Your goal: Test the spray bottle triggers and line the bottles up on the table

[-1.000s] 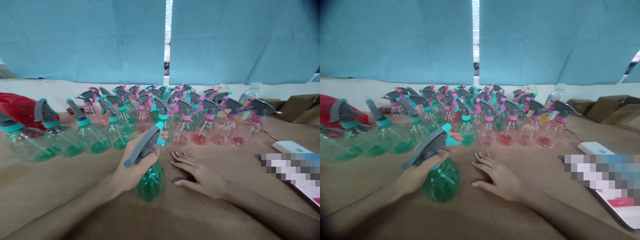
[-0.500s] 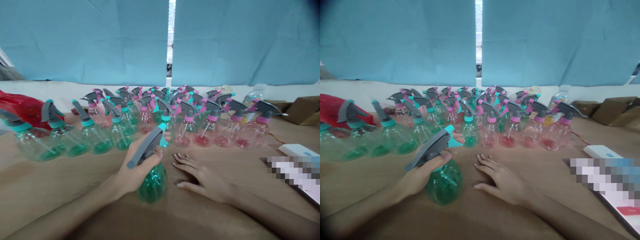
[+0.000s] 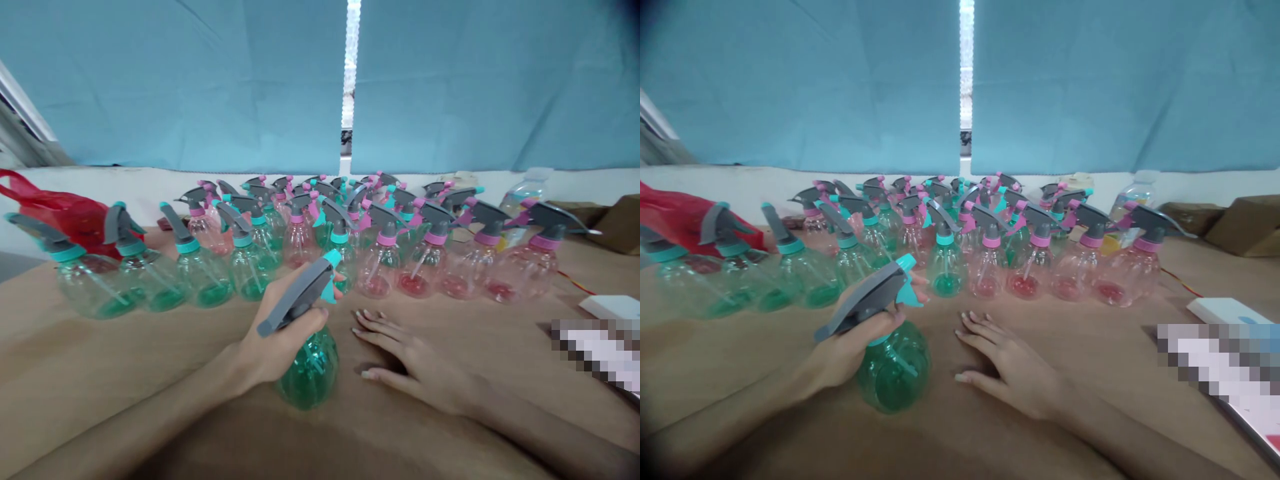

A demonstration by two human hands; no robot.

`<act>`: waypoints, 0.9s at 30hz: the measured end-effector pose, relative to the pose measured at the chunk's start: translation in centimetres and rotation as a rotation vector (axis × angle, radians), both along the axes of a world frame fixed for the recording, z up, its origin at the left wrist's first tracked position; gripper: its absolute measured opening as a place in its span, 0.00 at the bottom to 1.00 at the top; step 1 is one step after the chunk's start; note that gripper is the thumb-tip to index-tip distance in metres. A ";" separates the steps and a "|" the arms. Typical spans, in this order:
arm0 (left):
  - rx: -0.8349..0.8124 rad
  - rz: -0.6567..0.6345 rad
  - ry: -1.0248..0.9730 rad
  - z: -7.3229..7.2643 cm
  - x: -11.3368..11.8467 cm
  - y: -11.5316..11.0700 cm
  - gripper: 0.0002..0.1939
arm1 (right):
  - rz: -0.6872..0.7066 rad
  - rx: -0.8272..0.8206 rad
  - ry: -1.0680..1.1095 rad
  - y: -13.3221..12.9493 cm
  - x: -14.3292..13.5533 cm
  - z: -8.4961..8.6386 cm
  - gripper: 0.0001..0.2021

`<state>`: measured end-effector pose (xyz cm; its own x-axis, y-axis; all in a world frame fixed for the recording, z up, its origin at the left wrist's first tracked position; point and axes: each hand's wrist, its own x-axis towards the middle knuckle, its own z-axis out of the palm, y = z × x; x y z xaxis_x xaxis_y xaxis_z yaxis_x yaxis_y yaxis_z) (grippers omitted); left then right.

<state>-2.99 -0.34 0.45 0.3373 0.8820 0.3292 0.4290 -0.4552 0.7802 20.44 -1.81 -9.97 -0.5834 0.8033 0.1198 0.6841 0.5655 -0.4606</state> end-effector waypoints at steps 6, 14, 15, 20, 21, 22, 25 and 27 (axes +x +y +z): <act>-0.015 0.033 -0.040 0.0 0.0 0.1 0.07 | -0.013 -0.037 -0.040 -0.2 -0.1 0.7 0.32; -0.031 0.016 -0.040 -0.3 0.1 0.2 0.05 | -0.010 -0.019 -0.041 -0.1 -0.1 0.6 0.33; -0.033 0.029 -0.034 -0.4 0.1 0.2 0.05 | -0.009 -0.015 -0.041 -0.1 -0.2 0.6 0.33; -0.032 0.039 -0.037 -0.7 0.2 0.3 0.05 | -0.003 -0.007 -0.023 -0.1 -0.2 0.6 0.32; -0.019 0.038 -0.041 -0.7 0.2 0.3 0.05 | -0.001 -0.006 -0.013 -0.1 -0.1 0.5 0.32; -0.007 0.037 -0.041 -0.8 0.2 0.3 0.04 | -0.001 -0.005 -0.002 -0.1 -0.1 0.4 0.32; 0.016 0.039 -0.031 -0.8 0.2 0.4 0.04 | -0.004 -0.004 0.006 -0.1 -0.1 0.3 0.32; 0.015 0.044 -0.025 -0.8 0.2 0.3 0.05 | -0.003 -0.005 -0.006 -0.1 -0.1 0.3 0.32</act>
<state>-2.81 0.00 -0.36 0.2897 0.8909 0.3498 0.4295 -0.4476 0.7843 20.31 -1.87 -9.68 -0.5820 0.8054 0.1121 0.6885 0.5614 -0.4591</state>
